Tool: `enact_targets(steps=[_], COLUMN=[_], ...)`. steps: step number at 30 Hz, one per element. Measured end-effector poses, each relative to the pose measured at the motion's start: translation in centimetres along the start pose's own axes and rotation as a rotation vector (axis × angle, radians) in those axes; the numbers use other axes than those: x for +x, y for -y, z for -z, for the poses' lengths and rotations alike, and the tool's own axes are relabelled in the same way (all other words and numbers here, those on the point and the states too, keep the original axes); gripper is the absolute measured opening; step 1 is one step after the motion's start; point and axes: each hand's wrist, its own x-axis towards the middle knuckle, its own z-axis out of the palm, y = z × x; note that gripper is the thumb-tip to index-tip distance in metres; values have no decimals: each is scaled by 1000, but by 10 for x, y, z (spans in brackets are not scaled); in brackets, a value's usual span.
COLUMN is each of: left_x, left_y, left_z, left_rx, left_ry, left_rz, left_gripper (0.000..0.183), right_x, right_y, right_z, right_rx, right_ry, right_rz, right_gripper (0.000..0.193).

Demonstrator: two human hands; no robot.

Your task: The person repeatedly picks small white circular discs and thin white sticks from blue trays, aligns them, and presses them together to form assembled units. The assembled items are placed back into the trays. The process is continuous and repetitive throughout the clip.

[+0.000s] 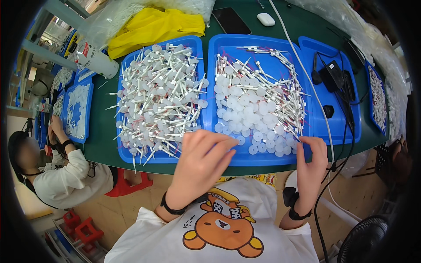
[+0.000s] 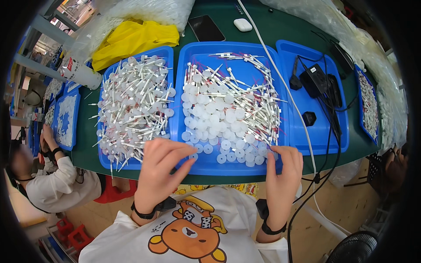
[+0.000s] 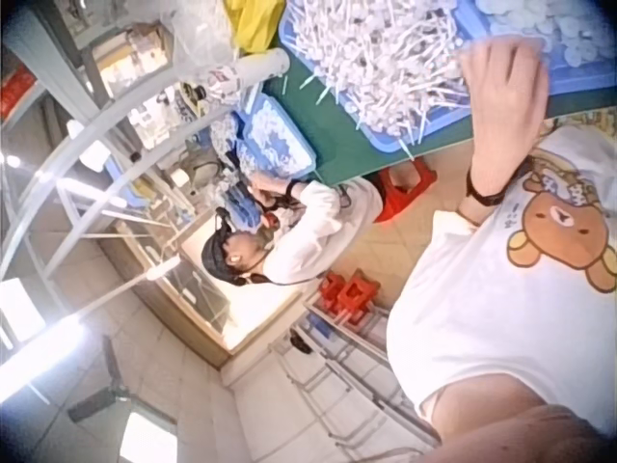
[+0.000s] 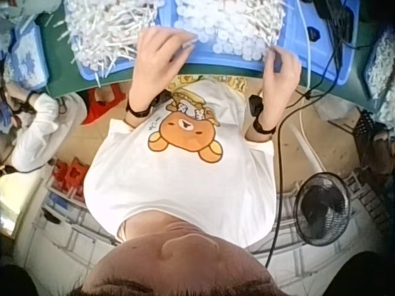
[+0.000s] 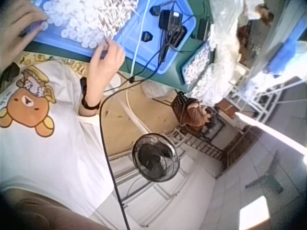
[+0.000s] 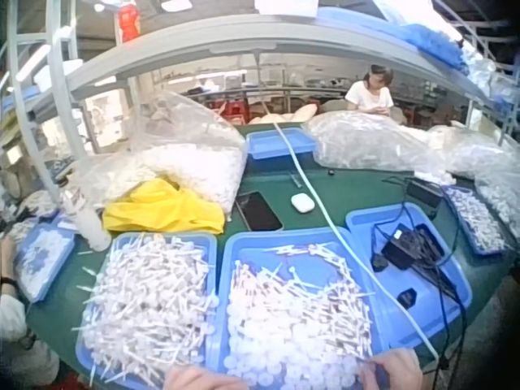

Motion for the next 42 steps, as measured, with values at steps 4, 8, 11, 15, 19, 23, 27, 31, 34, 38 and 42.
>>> enact_targets(steps=[4,8,11,15,19,23,27,31,34,38,42], left_x=[-1,-1,0,0,1,2,1,1,0,2,4], left_y=[-5,-5,-6,-6,-3,-2,0,-2,-3,-9,-12], left_z=[-32,-44,-45,-55,-58,-57,-60,-57,-53,-43,-33], left_rx=[-100,-149,-171,-110,-100,-115,-109,-104,-159,-337,-469], left_ry=[161,185,168,135,128,167,153,152,132,120,68], left_rz=[85,206,255,273,276,274,254,262,231,307,300], left_gripper=[28,27,26,25,25,27,26,24,24,27,30], right_x=[4,8,14,16,19,21,23,25,22,18,14], right_y=[-1,3,-4,-5,-8,-7,-7,-6,-9,-7,-1], right_z=[-6,-14,-27,-33,-36,-39,-41,-37,-30,-19,-3], right_rx=[-40,-11,-131,-218,-169,-196,-165,-86,-27,60,100], right_ry=[100,136,56,83,61,27,7,-14,46,75,117], right_rz=[67,107,99,117,84,97,77,50,31,-7,-96], right_gripper=[18,22,24,25,21,15,11,12,15,22,28])
